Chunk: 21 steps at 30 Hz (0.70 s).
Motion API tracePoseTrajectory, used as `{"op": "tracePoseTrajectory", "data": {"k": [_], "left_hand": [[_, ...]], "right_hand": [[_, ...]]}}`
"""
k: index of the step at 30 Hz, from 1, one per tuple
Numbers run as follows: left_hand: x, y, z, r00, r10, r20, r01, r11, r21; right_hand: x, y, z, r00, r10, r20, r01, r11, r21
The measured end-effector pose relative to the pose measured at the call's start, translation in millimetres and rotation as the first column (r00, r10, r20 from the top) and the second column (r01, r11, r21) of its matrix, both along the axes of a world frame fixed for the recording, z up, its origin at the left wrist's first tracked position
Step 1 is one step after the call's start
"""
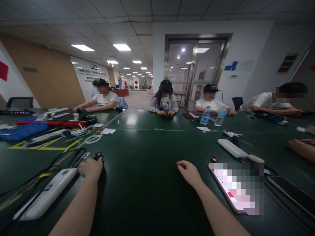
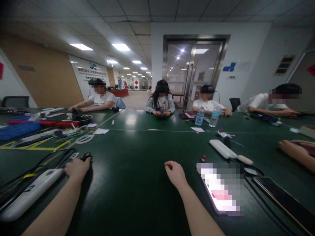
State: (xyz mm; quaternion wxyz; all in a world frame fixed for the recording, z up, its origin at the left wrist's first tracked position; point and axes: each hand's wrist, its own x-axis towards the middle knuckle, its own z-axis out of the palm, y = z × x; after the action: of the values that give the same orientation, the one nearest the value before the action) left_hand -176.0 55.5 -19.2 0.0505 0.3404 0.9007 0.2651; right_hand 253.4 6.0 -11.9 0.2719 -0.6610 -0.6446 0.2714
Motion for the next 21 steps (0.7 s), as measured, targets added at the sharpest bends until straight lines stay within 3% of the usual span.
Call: {"op": "tracePoseTrajectory", "data": {"k": [5, 21], "left_hand": [[6.1, -3.7, 6.0, 0.996, -0.026, -0.082, 0.023, 0.999, -0.041], [1.3, -2.6, 1.7, 0.988, -0.06, -0.14, 0.054, 0.997, -0.048]], "right_hand": [[-1.0, -1.6, 2.5, 1.0, -0.005, -0.006, 0.005, 1.0, -0.004], [-0.7, -2.3, 2.7, 0.997, -0.041, -0.072, 0.04, 0.999, -0.018]]}}
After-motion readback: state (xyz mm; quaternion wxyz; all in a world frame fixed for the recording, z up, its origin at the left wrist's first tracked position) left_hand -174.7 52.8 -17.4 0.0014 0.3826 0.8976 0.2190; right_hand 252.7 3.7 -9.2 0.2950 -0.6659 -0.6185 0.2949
